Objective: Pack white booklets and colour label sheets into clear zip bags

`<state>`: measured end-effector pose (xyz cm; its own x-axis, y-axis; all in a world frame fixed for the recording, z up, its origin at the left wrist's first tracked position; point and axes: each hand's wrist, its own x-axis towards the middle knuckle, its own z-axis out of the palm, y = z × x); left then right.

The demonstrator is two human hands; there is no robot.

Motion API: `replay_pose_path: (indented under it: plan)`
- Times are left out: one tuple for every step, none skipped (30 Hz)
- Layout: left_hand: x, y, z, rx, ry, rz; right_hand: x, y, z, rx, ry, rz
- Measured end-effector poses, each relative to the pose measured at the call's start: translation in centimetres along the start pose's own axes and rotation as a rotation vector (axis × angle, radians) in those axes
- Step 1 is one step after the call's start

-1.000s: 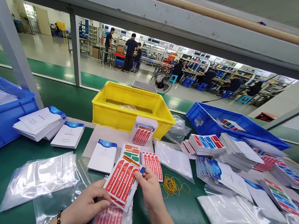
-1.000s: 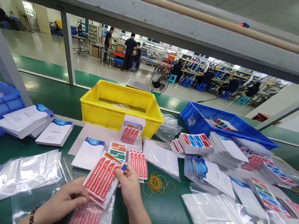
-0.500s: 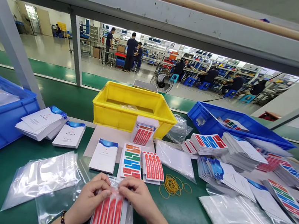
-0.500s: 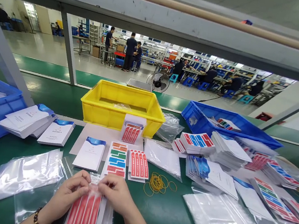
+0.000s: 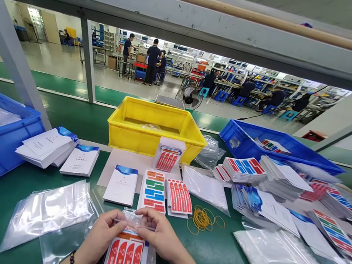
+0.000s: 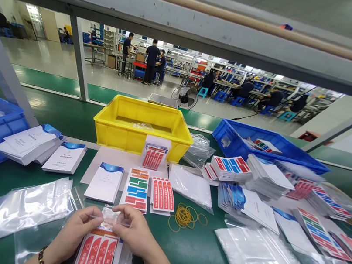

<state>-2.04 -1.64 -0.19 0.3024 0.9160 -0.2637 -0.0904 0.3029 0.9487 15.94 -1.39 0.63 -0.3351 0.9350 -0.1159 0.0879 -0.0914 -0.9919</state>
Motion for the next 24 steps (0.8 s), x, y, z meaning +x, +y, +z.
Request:
replay_pose_path:
  plan:
    - [-0.04,0.08,0.02,0.006,0.015,0.008,0.03,0.07,0.07,0.012,0.004,0.004]
    - [-0.09,0.14,0.03,0.01,0.024,0.016,0.07,0.11,0.16,0.021,0.01,0.01]
    - [-0.13,0.19,0.05,0.012,0.03,0.025,0.11,0.13,0.27,0.017,0.023,0.017]
    - [-0.17,0.23,0.06,0.012,0.032,0.03,0.15,0.12,0.4,0.0,0.043,0.021]
    - [-0.19,0.25,0.08,0.01,0.034,0.032,0.19,0.08,0.54,-0.029,0.069,0.015]
    - [-0.22,0.26,0.11,0.005,0.035,0.031,0.23,0.01,0.66,-0.062,0.096,0.004]
    - [-0.23,0.28,0.15,0.001,0.032,0.024,0.27,-0.07,0.75,-0.096,0.118,-0.011]
    - [-0.24,0.31,0.2,-0.004,0.031,0.016,0.3,-0.14,0.81,-0.125,0.135,-0.025]
    - [-0.23,0.34,0.25,-0.012,0.031,0.009,0.34,-0.21,0.83,-0.146,0.146,-0.033]
    - [-0.22,0.38,0.29,-0.019,0.03,0.004,0.37,-0.26,0.81,-0.16,0.152,-0.032]
    - [-0.21,0.42,0.32,-0.021,0.033,0.005,0.39,-0.29,0.77,-0.168,0.156,-0.027]
    - [-0.18,0.45,0.32,-0.014,0.038,0.015,0.41,-0.32,0.7,-0.172,0.159,-0.023]
    - [-0.16,0.46,0.29,0.0,0.045,0.031,0.4,-0.35,0.63,-0.175,0.163,-0.023]
    - [-0.12,0.47,0.24,0.022,0.056,0.05,0.39,-0.38,0.57,-0.178,0.165,-0.025]
    - [-0.09,0.46,0.16,0.053,0.064,0.067,0.36,-0.41,0.52,-0.185,0.167,-0.033]
    - [-0.06,0.44,0.07,0.086,0.071,0.08,0.32,-0.44,0.5,-0.195,0.167,-0.042]
    - [-0.03,0.42,-0.02,0.116,0.074,0.087,0.27,-0.47,0.5,-0.209,0.166,-0.051]
    - [0.0,0.4,-0.1,0.139,0.076,0.089,0.23,-0.5,0.53,-0.223,0.164,-0.055]
    - [0.03,0.38,-0.16,0.157,0.079,0.089,0.19,-0.51,0.59,-0.236,0.161,-0.054]
    - [0.05,0.36,-0.19,0.171,0.08,0.09,0.16,-0.51,0.66,-0.243,0.155,-0.049]
    - [0.06,0.34,-0.18,0.177,0.085,0.092,0.15,-0.49,0.75,-0.247,0.149,-0.039]
    - [0.07,0.33,-0.15,0.177,0.092,0.093,0.15,-0.45,0.85,-0.252,0.149,-0.031]
    - [0.07,0.34,-0.08,0.176,0.097,0.09,0.17,-0.4,0.94,-0.263,0.154,-0.03]
    - [0.06,0.35,0.01,0.176,0.093,0.082,0.21,-0.33,1.03,-0.277,0.163,-0.035]
